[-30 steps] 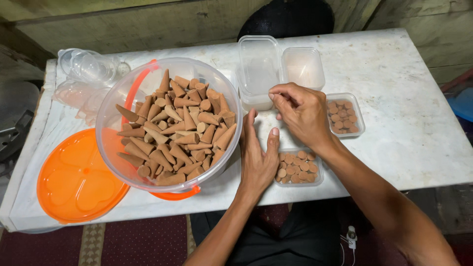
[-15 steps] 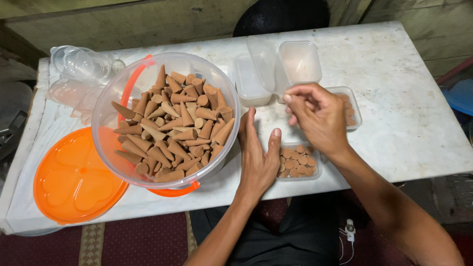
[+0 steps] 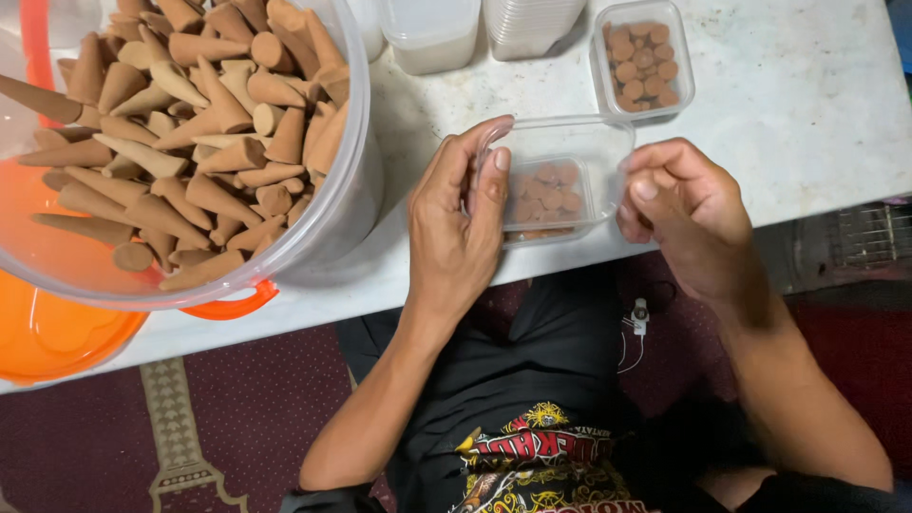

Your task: The person sits at a table and transfers small, cone-shaped objects from a large clear bucket into a small rectangular plastic container. They arrange the cones inside the container by hand, then place a lid on the container to seal it.

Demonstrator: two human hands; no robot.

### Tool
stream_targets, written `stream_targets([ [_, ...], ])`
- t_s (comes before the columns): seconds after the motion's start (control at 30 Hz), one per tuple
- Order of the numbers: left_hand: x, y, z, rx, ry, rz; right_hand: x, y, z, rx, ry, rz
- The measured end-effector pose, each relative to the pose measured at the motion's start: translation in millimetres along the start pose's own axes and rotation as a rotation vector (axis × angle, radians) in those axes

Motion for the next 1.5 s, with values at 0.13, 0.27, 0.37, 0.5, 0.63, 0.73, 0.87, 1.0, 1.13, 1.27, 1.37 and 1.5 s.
stream_targets([
  [0.13, -17.4, -3.4, 13.3, -0.033, 0.133, 0.043, -5.6, -10.8, -3.3, 0.084, 0.078, 0.236],
  [0.27, -24.9, 0.5, 15.4, 0.07, 0.078, -0.056, 15.2, -15.3, -9.4, 0.167, 0.243, 0.324],
  [0.37, -26.4, 0.4, 15.7, 0.086, 0.068, -0.154, 16.1, -18.6, -9.6, 0.198, 0.27, 0.433],
  [0.5, -29.3, 3.1, 13.5, 0.096, 0.082, -0.211, 7.5, -21.5, -12.7, 0.204, 0.313, 0.515],
  [0.63, -42.1, 6.5, 14.2, 0.114, 0.103, -0.222, 9.5, -21.8, -18.0, 0.216, 0.315, 0.518],
  [0.73, -48.2, 7.8, 14.1, 0.128, 0.118, -0.214, 7.7, -23.6, -18.9, 0.21, 0.325, 0.53],
  [0.87, -52.9, 10.0, 11.0, 0.133, 0.147, -0.196, 5.8, -25.0, -19.6, 0.201, 0.336, 0.534],
  [1.0, -55.1, 10.0, 8.3, 0.128, 0.165, -0.184, 9.4, -25.4, -20.7, 0.189, 0.321, 0.545],
  [1.13, -59.1, 9.7, 3.9, 0.108, 0.176, -0.165, 8.9, -25.3, -23.9, 0.173, 0.31, 0.524],
  [1.27, -57.5, 3.2, -2.5, 0.019, 0.156, -0.217, 1.5, -28.1, -26.3, 0.162, 0.343, 0.593],
  [1.37, -50.9, -3.3, -4.8, -0.035, 0.124, -0.271, -9.1, -32.9, -24.6, 0.174, 0.396, 0.669],
  [1.5, -39.9, -10.2, -8.3, -0.128, -0.016, -0.343, -32.9, -37.7, -19.2, 0.148, 0.468, 0.68],
])
Point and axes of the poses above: each hand's wrist, its own z-axis away from the middle knuckle, its own y-axis out of the back of the hand, x = y × z, the point moved 7 cm from there along -z, towards the middle knuckle, and after that the axes turned 12 degrees about z, right-handed, at the moved point
